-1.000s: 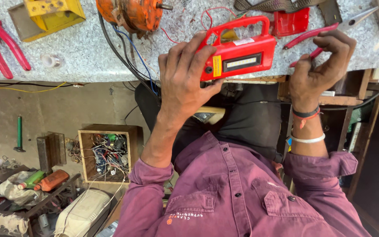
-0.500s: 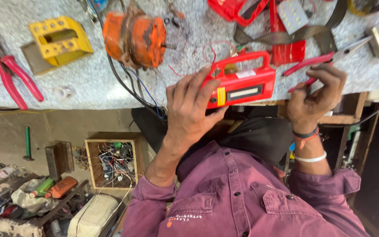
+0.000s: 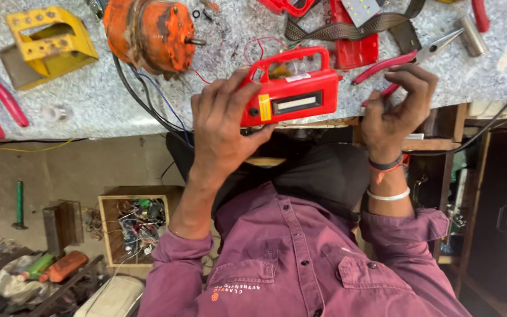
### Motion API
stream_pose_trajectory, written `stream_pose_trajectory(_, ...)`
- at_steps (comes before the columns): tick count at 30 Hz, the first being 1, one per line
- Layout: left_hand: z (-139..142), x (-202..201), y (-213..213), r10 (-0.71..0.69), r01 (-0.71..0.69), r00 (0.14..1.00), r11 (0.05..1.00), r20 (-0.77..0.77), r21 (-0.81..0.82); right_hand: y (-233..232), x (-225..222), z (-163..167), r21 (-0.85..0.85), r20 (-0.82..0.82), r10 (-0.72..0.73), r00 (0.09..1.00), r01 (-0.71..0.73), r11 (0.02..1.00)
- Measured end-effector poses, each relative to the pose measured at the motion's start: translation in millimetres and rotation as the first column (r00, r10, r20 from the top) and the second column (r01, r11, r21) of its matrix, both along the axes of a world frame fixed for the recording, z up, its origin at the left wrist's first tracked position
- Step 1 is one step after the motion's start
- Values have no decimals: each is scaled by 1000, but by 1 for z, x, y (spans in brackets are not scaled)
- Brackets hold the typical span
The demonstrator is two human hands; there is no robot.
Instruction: The person assembles a red handheld device by inserting a battery and an LED strip into the casing. They then open a glue tube, apply adhesive to the device, and press the components into place. Finally, they retrieve a water bottle from a shelf.
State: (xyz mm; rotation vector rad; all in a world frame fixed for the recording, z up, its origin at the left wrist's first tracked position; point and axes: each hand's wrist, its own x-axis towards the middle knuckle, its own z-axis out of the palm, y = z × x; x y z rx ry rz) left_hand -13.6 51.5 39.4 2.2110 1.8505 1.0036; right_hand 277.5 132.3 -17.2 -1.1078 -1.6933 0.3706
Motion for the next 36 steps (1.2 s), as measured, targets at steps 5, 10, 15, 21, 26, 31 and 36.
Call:
stream_pose_trajectory(5,-13,-1,3,-5,2,999,998,39,58,0,-2,22,53,304,117,945,-140,989)
stream_pose_trajectory(10,-20,1,2,17,-23,997,996,70,90,4,-6,35,3,412,282,866,-310,951)
stream_pose_trajectory(15,-9,-17,-18,23,-43,991,987,128,158,8,-7,18,9,272,301,914,-315,949)
stream_pose_trajectory(21,-32,-51,-68,275,-351,875,927,398,132,-13,-20,13,125,-94,254,963,-241,962)
stream_pose_trajectory(26,-62,23,-95,-143,-240,-258,968,956,80,-70,-66,34,78,-445,382,810,-390,917)
stream_pose_trajectory(31,-51,80,-93,-107,-108,-503,992,858,61,-108,-118,43,-45,207,840,501,-853,520)
stream_pose_trajectory(36,-16,64,-74,-556,-103,61,823,829,559,-122,-131,71,-34,-23,898,440,-898,439)
